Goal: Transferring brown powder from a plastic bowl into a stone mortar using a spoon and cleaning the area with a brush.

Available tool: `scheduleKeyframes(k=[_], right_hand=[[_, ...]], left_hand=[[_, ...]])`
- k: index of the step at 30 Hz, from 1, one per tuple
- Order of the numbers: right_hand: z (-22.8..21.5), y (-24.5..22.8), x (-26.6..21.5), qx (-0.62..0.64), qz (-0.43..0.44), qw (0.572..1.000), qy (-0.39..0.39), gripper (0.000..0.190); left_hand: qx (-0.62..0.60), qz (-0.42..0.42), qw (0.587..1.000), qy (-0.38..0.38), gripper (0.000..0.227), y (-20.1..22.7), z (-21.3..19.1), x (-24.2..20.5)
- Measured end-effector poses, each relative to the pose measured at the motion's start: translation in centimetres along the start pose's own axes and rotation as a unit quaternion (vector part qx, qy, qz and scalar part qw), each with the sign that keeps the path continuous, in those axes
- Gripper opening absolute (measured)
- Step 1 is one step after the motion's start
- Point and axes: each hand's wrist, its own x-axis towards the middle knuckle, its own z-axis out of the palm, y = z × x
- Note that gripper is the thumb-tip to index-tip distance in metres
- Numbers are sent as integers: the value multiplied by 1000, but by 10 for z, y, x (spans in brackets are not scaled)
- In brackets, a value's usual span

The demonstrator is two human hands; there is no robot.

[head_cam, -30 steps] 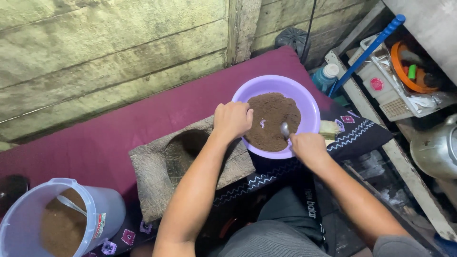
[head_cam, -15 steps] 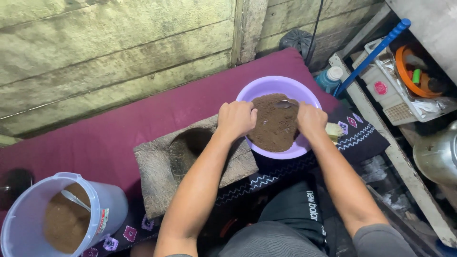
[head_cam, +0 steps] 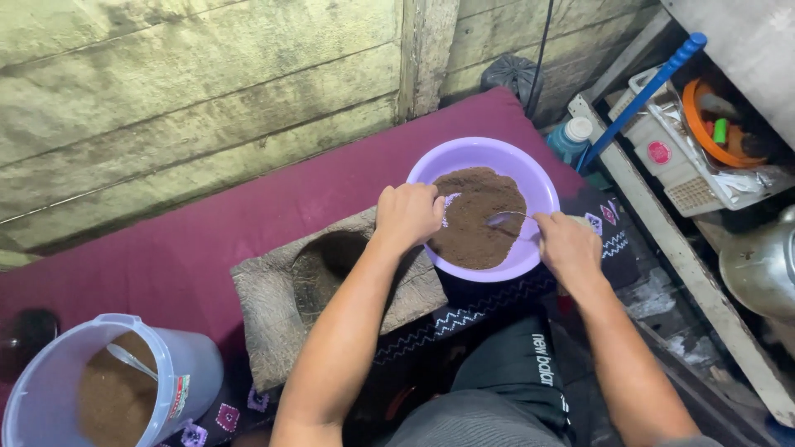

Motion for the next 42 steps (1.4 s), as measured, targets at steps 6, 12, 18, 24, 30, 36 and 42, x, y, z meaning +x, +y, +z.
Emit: scheduleKeyframes(k=[6, 12, 18, 24, 30, 36, 42], right_hand=[[-30, -26, -19, 147, 29, 979, -135, 25], [36, -10, 16, 56, 84, 984, -144, 29], [52, 11, 68, 104, 136, 984, -40, 25], [50, -46, 75, 156, 21, 979, -129, 27], [37, -36, 10, 208, -28, 974, 80, 25], [35, -12, -40, 248, -3, 943, 222, 21], [11, -19, -34, 389, 139, 904, 114, 26]], left_hand=[[-3, 2, 1000, -1, 41, 0, -1, 0], [0, 16, 1000, 15, 40, -4, 6, 1], [3, 8, 1000, -5, 42, -1, -1, 0], [-26, -1, 1000, 12, 40, -6, 3, 4], [-100, -5, 994, 31, 36, -12, 5, 3], [-230, -12, 969, 86, 31, -25, 0, 0], [-180, -76, 981, 13, 35, -70, -55, -55]])
